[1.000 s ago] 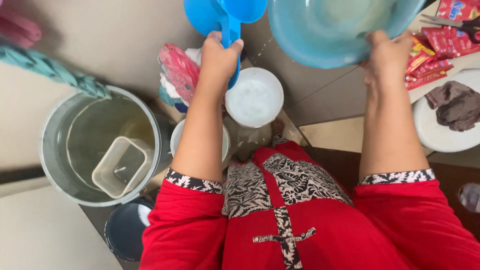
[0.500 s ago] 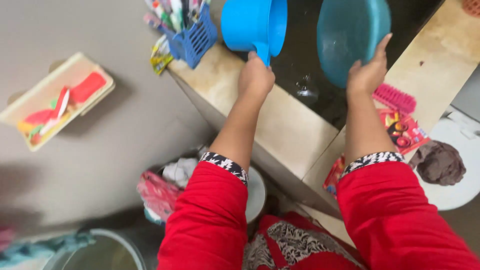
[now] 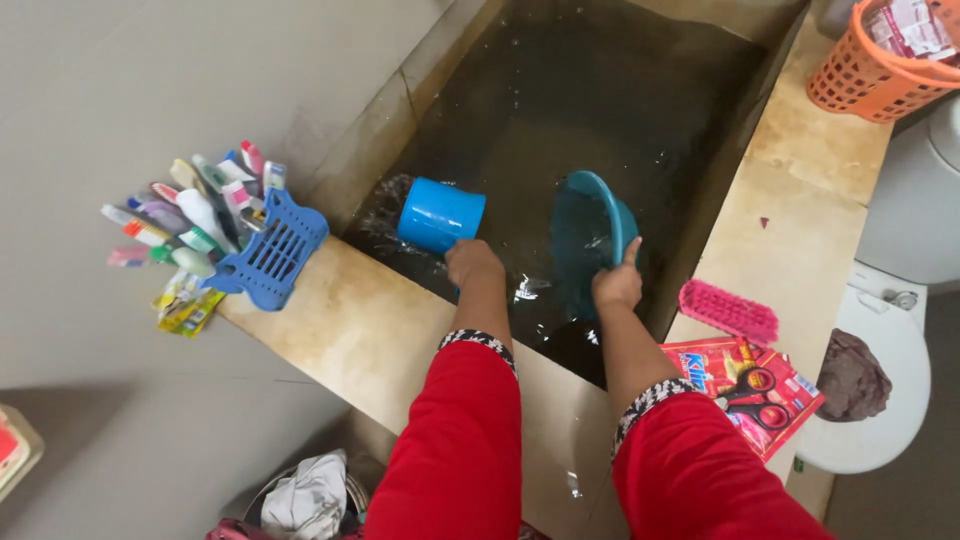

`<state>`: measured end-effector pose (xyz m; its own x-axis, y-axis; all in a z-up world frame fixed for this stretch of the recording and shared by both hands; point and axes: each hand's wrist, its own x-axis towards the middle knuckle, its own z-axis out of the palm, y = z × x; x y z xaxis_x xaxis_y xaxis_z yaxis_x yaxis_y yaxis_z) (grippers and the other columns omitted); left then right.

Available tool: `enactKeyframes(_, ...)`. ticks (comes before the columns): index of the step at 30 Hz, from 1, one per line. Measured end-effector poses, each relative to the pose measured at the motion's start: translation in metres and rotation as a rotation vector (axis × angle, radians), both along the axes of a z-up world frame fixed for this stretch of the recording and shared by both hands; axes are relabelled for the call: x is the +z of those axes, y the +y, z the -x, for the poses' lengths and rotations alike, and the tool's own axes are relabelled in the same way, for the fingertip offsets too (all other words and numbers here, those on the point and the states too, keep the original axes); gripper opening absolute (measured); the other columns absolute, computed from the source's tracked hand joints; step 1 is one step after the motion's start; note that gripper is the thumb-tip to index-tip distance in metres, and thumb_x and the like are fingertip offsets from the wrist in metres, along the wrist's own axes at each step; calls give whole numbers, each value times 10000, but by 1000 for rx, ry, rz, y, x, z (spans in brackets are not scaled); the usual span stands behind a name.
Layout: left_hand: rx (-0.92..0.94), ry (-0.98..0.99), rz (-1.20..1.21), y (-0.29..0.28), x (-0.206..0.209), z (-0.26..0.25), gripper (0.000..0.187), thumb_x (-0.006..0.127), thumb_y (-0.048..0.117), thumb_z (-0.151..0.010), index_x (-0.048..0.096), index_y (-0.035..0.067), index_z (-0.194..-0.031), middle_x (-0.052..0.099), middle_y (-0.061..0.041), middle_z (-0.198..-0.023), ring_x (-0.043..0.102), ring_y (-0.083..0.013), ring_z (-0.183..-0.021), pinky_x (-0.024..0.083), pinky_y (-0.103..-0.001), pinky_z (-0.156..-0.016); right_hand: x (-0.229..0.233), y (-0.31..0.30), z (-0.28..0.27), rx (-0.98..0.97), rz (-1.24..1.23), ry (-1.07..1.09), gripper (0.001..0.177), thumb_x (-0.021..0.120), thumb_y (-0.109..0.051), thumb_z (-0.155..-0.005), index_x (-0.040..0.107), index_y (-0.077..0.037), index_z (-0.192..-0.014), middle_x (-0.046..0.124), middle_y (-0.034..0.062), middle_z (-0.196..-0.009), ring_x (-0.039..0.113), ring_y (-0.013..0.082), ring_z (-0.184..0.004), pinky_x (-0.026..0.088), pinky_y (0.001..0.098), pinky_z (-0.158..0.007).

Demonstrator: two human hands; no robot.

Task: Cleaning buckets and containers using a brush and water from a large basin in a bathroom area.

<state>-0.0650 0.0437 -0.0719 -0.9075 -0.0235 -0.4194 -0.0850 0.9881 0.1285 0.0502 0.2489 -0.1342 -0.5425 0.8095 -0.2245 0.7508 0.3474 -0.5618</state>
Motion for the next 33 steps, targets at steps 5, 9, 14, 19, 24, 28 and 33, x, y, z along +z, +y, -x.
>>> enactKeyframes(5, 156, -92, -212, -1, -75, 23, 353, 715, 143, -912, 704, 24, -1245, 622, -211, -1371, 641, -374, -1210, 592, -442, -896, -77, 10, 11, -368, 541, 305, 684, 605, -12, -834, 430, -94, -1491, 657, 214, -1180, 694, 407, -1008, 590, 571, -827)
enactKeyframes(9, 252, 11, -509, -23, -111, 47, 266, 730, 162, -917, 751, -17, -1113, 707, -239, -1165, 675, -393, -1072, 538, -437, -834, -97, 14, 18, -578, 950, 453, 387, 555, 60, -860, 550, 59, -1247, 666, 205, -1102, 717, 426, -943, 634, 620, -685)
enactKeyframes(14, 589, 58, -1205, -30, -89, 39, 166, 743, 132, -906, 701, -23, -949, 689, -161, -848, 642, -301, -681, 496, -417, -572, -91, 20, 26, -636, 1139, 599, 404, 491, 114, -824, 523, 5, -1212, 602, 199, -1193, 681, 412, -1007, 636, 612, -732)
enactKeyframes(19, 621, 17, -1509, -57, 11, -5, 169, 706, 158, -930, 647, 4, -898, 623, -91, -709, 590, -217, -528, 462, -380, -467, -54, 29, 34, -639, 1358, 765, 424, 416, 111, -825, 431, 19, -1238, 554, 253, -1261, 677, 476, -1064, 580, 665, -778)
enactKeyframes(24, 492, 44, -1675, -84, 91, -51, 200, 706, 192, -932, 642, 5, -955, 638, -70, -745, 607, -184, -552, 495, -340, -468, -12, 37, 29, -430, 1362, 803, 514, 379, 134, -774, 424, 5, -1269, 549, 264, -1249, 672, 510, -1082, 569, 684, -798)
enactKeyframes(28, 460, 119, -1739, -118, 148, -117, 222, 723, 209, -918, 635, 7, -945, 630, -65, -736, 602, -167, -550, 489, -328, -458, 9, 49, 25, -389, 1426, 766, 528, 427, 129, -778, 441, 8, -1291, 545, 275, -1255, 670, 500, -1106, 584, 678, -817)
enactKeyframes(33, 411, 259, -1831, -149, 162, -194, 248, 744, 204, -895, 643, -20, -931, 638, -83, -723, 599, -180, -532, 497, -344, -451, 43, 72, 17, 43, 1138, 526, 420, 618, -112, -894, 489, 3, -1277, 603, 203, -1078, 641, 321, -723, 513, 373, -503)
